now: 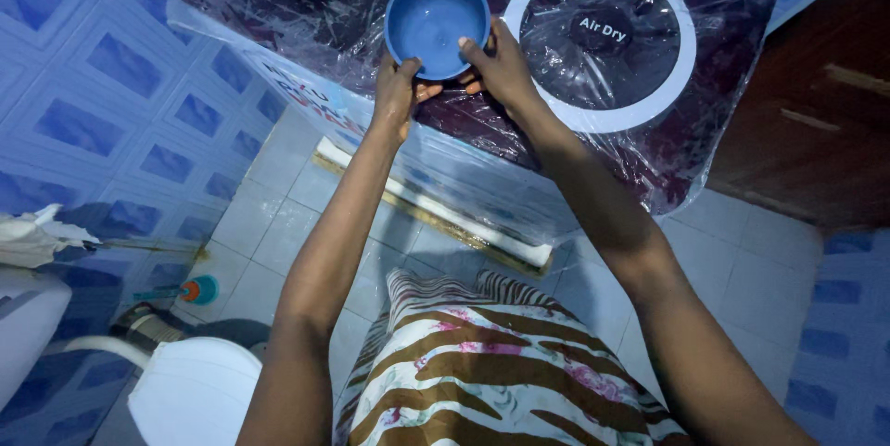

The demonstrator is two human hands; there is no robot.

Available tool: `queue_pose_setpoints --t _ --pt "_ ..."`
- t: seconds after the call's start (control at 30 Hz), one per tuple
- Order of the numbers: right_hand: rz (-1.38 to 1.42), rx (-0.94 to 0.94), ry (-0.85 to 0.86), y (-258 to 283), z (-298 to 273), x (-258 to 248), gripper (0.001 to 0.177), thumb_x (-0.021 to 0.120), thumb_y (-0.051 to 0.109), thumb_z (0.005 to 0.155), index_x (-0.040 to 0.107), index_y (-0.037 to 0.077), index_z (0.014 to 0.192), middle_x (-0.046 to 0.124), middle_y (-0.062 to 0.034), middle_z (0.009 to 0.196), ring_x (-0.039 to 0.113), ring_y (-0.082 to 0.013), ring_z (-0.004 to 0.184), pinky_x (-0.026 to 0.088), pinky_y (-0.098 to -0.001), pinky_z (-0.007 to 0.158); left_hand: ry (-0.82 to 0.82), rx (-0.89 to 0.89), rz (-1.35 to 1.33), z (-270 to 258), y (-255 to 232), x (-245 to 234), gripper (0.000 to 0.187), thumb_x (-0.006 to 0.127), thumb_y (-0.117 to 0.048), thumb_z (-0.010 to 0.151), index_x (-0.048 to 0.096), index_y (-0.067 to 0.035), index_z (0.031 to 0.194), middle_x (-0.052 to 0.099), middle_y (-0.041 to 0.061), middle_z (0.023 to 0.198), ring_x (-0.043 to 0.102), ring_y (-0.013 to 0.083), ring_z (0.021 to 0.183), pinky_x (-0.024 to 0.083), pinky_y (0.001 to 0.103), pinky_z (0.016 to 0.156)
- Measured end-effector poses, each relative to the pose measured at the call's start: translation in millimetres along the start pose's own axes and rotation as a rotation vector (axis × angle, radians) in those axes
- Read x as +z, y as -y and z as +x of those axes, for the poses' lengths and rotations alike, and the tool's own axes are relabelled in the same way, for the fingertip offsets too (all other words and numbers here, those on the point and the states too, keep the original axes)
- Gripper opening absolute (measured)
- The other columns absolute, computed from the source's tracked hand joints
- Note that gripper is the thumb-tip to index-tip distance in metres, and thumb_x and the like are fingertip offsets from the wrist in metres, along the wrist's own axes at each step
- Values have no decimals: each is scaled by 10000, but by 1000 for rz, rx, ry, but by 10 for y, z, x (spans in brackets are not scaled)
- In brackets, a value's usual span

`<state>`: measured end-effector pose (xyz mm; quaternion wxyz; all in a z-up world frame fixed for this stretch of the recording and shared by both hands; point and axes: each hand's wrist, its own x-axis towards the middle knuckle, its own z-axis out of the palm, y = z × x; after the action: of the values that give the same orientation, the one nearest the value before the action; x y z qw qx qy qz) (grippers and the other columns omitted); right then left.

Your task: The person wipes the interior drum and top surfaces of a washing machine with a cloth, washes the cloth in a bucket of soapy water, and fills a bowl with water from a tap to pour into the machine.

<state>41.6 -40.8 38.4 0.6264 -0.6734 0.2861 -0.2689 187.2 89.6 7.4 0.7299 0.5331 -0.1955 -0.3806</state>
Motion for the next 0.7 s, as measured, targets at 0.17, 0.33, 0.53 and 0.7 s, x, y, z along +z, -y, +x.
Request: queue_pose_setpoints --t 0.17,0.33,0.53,0.7 --pt "39 -36 95 104 -87 68 606 665 358 1009 425 31 1458 646 -117 1064 730 -157 765 633 -271 581 -64 -12 -7 -113 -137 -39 549 561 -142 943 378 -57 1453 631 169 1198 739 233 848 669 336 678" --pt "87 -31 128 62 -109 61 663 661 308 996 326 50 1508 647 -118 1081 739 -183 760 645 -284 597 -140 -31 28 -136 -157 -20 552 602 -174 955 377 -73 1449 669 170 1141 737 230 759 663 320 646" --pt "141 -11 96 50 -2 96 720 659 266 1018 229 63 1559 657 -178 1115 754 -202 786 680 -311 665 -134 21 -22 -100 -146 -32 500 608 -216 980 440 -76 1429 695 76 991 670 122 673 604 262 584" --pt "230 -77 12 -82 256 351 730 672 277 1002 235 66 1546 672 -148 1177 782 -198 834 686 -328 689 -57 119 -33 145 -180 -170 486 632 -175 1014 475 -21 1448 589 46 871 548 94 652 466 236 551"
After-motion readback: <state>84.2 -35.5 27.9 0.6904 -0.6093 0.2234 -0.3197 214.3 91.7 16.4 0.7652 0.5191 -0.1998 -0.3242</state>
